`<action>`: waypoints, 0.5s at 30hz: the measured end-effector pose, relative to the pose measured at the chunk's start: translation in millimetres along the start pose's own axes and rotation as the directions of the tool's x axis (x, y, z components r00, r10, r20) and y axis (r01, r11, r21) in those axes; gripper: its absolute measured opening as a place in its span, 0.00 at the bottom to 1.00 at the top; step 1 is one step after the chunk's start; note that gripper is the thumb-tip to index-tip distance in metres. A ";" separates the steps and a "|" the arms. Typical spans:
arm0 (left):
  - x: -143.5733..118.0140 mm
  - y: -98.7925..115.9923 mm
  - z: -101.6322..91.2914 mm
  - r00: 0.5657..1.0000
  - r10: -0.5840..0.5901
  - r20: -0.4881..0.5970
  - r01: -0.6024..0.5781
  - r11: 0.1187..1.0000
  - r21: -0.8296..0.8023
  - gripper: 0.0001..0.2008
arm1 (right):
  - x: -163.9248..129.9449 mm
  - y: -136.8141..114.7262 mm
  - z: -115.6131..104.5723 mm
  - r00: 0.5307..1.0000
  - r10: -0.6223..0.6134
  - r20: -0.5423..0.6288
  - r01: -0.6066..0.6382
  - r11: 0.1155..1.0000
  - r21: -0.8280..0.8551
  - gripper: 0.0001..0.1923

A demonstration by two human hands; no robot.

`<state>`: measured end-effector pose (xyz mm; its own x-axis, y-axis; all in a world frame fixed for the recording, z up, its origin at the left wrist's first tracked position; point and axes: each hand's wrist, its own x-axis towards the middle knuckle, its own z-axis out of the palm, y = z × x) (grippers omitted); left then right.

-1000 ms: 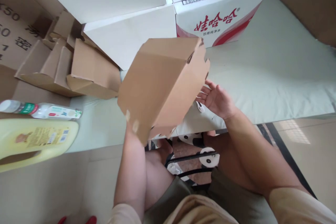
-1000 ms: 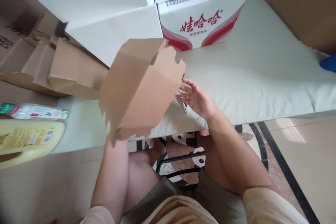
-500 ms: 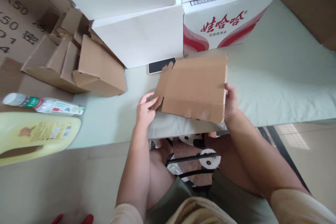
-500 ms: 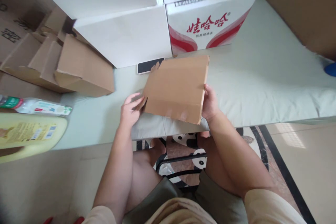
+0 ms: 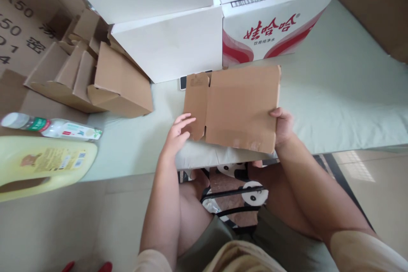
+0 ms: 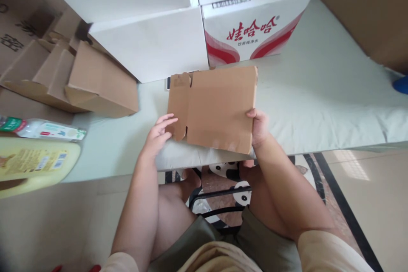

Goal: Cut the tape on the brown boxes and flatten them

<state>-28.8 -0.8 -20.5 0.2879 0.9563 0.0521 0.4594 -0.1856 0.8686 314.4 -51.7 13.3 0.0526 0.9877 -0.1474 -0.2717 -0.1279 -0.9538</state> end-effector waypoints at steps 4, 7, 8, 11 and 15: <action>2.0 -8.3 6.2 0.977 -0.056 -0.205 0.042 0.997 -0.071 0.30 | -0.4 4.2 0.1 0.988 0.142 0.063 -0.148 0.983 0.108 0.33; 3.1 -13.3 9.7 0.964 -0.063 -0.258 0.039 0.995 -0.096 0.37 | -2.5 4.9 2.5 0.963 0.267 0.044 -0.271 0.941 0.203 0.27; 3.4 -13.9 10.1 0.961 -0.052 -0.270 0.031 0.996 -0.082 0.39 | -3.1 4.6 3.6 0.952 0.304 0.029 -0.302 0.922 0.242 0.26; 4.0 -12.8 10.7 0.961 -0.034 -0.276 0.030 0.999 -0.018 0.42 | -4.1 2.8 7.2 0.930 0.369 0.003 -0.351 0.882 0.314 0.24; 3.7 -8.5 12.1 0.968 -0.069 -0.239 0.079 0.996 0.033 0.42 | -4.9 2.7 9.3 0.928 0.372 0.019 -0.358 0.877 0.321 0.24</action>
<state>-21.4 1.6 -33.6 0.0460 0.9930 0.1086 0.5081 -0.1168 0.8533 304.5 -56.0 13.9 -0.0703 0.8709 -0.4864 -0.5653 -0.4365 -0.7000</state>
